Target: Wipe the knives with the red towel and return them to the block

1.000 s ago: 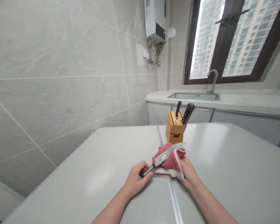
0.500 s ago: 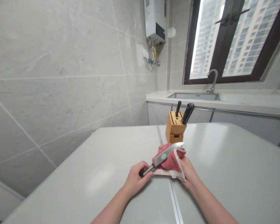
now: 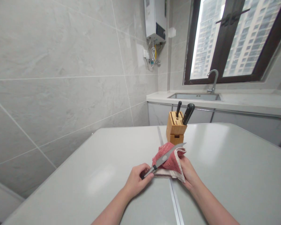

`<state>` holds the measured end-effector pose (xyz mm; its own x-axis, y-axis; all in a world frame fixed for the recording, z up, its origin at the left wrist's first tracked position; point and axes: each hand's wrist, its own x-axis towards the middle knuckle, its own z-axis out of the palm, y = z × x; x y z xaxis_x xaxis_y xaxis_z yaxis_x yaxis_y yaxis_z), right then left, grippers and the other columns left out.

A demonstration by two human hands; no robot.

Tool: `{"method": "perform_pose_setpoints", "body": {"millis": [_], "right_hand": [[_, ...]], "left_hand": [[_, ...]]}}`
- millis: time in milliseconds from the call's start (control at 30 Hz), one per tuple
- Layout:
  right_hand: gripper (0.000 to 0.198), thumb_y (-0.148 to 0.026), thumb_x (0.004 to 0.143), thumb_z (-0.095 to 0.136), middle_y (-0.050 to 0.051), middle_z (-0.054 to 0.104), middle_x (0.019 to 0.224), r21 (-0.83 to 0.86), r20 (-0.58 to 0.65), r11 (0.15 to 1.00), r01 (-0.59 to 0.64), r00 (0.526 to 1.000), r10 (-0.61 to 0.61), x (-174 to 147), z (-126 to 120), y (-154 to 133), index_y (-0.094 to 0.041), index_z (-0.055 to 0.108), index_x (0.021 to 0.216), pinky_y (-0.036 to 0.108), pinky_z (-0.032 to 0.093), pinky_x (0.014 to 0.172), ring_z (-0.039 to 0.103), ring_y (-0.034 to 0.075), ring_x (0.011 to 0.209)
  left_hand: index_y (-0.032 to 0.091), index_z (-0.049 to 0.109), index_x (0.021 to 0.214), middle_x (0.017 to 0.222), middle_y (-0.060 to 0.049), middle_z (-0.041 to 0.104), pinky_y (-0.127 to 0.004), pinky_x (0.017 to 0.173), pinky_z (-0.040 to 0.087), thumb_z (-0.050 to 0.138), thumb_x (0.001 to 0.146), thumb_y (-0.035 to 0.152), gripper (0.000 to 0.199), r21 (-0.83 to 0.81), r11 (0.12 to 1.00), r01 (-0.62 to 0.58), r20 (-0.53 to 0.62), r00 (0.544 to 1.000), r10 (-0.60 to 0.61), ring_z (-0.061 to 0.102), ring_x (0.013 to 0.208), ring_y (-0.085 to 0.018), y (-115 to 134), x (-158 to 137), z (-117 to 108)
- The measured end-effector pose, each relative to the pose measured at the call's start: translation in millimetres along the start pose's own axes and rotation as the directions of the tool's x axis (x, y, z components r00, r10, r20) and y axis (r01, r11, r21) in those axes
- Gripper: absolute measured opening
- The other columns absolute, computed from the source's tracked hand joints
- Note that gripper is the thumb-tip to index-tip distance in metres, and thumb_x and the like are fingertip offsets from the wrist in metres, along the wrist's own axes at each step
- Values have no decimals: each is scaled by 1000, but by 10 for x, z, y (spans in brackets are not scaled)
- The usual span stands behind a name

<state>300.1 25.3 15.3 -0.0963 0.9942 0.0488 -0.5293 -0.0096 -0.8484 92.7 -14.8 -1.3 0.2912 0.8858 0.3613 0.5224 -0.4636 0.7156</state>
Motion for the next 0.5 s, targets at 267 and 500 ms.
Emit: {"method": "perform_pose_setpoints", "body": {"millis": [267,500], "right_hand": [[44,-37,59,73,12,71,95,0,-15,999,-39,999,39,-23,26,-46,-15,65,96,41,49,83,63,30,93],[41,-36,61,72,11,71,94,-9,-25,999,-42,999,42,-11,8,-19,-15,65,95,39,49,83,63,30,94]], "left_hand": [[15,59,77,61,2,49,-21,53,30,52,81,36,22,4,1000,-6,-23,1000,6,40,56,-11,3,11,-2],[15,58,77,62,2,48,-21,54,30,53,81,33,19,-9,1000,-7,-25,1000,7,40,56,-11,16,11,-8]]}}
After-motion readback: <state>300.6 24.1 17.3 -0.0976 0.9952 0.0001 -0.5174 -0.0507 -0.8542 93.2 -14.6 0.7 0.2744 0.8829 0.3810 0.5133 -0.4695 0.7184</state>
